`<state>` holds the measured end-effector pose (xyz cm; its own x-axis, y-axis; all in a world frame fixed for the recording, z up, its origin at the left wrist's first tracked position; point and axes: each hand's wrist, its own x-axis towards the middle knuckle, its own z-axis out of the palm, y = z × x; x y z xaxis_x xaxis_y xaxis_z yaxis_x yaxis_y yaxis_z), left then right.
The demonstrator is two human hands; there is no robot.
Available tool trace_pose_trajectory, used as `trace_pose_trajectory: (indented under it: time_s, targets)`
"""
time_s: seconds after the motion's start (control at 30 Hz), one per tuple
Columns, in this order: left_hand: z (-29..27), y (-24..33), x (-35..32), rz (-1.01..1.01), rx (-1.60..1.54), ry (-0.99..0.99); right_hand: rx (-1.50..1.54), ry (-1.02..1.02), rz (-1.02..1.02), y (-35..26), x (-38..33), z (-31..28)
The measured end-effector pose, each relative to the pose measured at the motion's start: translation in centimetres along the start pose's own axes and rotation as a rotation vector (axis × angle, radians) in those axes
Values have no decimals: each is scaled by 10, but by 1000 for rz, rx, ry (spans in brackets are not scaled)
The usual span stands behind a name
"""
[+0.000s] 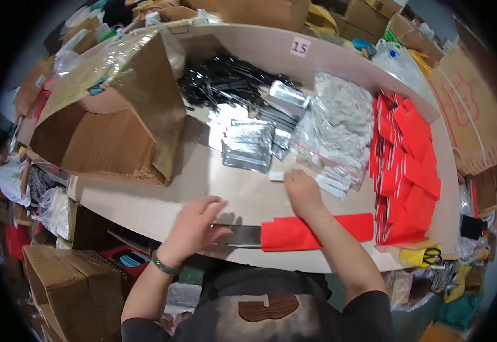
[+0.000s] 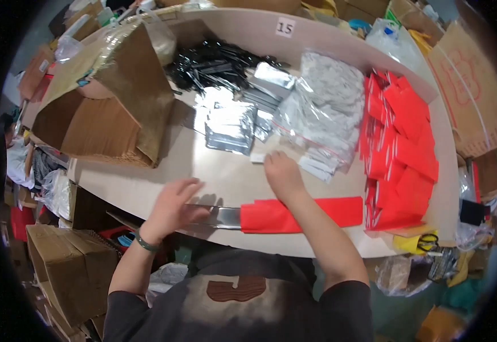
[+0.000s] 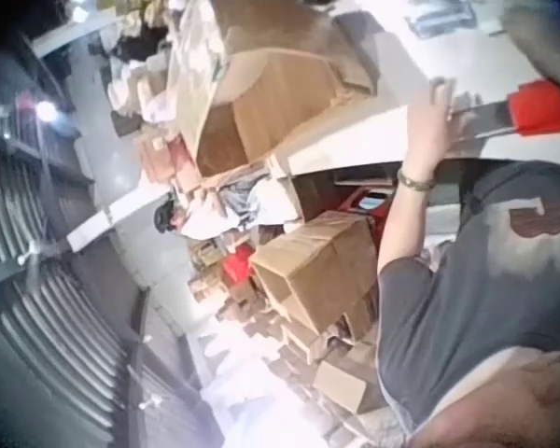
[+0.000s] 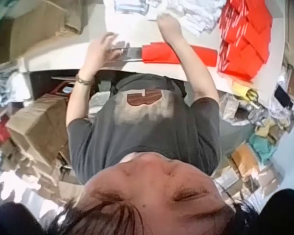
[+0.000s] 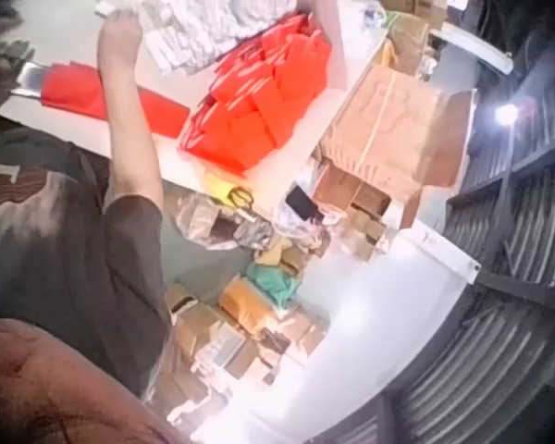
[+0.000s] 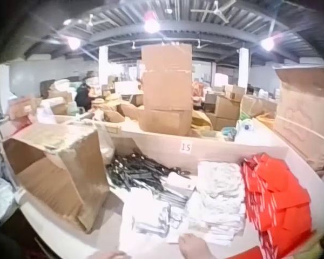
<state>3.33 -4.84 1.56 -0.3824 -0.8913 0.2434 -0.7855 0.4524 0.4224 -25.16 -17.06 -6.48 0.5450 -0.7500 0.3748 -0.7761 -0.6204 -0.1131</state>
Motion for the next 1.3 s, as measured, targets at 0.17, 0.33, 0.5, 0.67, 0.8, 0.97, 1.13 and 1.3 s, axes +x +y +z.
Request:
trace_pose_trajectory:
  time_s: [0.17,0.33,0.5,0.67,0.8,0.97,1.13,1.3]
  targets:
    - [-87,-70,-6,-445,181,583,228,27,75,-18,26,-5]
    - [-90,-138,28,-817,24,217,259,5,117,-31,51,33]
    - [-80,-133,20,-763,324,184,273,-55,66,-47,47,28]
    - [-77,-136,29,-657,484,10,881,-57,231,-95,5,-12]
    - [-79,-135,-20,-725,248,677,452,-216,-233,-112,-38,-17]
    - [-25,-71,-118,-744,-645,398,548,-91,-93,-90,-47,-59]
    - [22,-30,-88,-705,-516,62,419,-234,-176,-69,-78,-50]
    - [81,32,-25,-301,-210,226,452,-189,-173,-85,-71,-43]
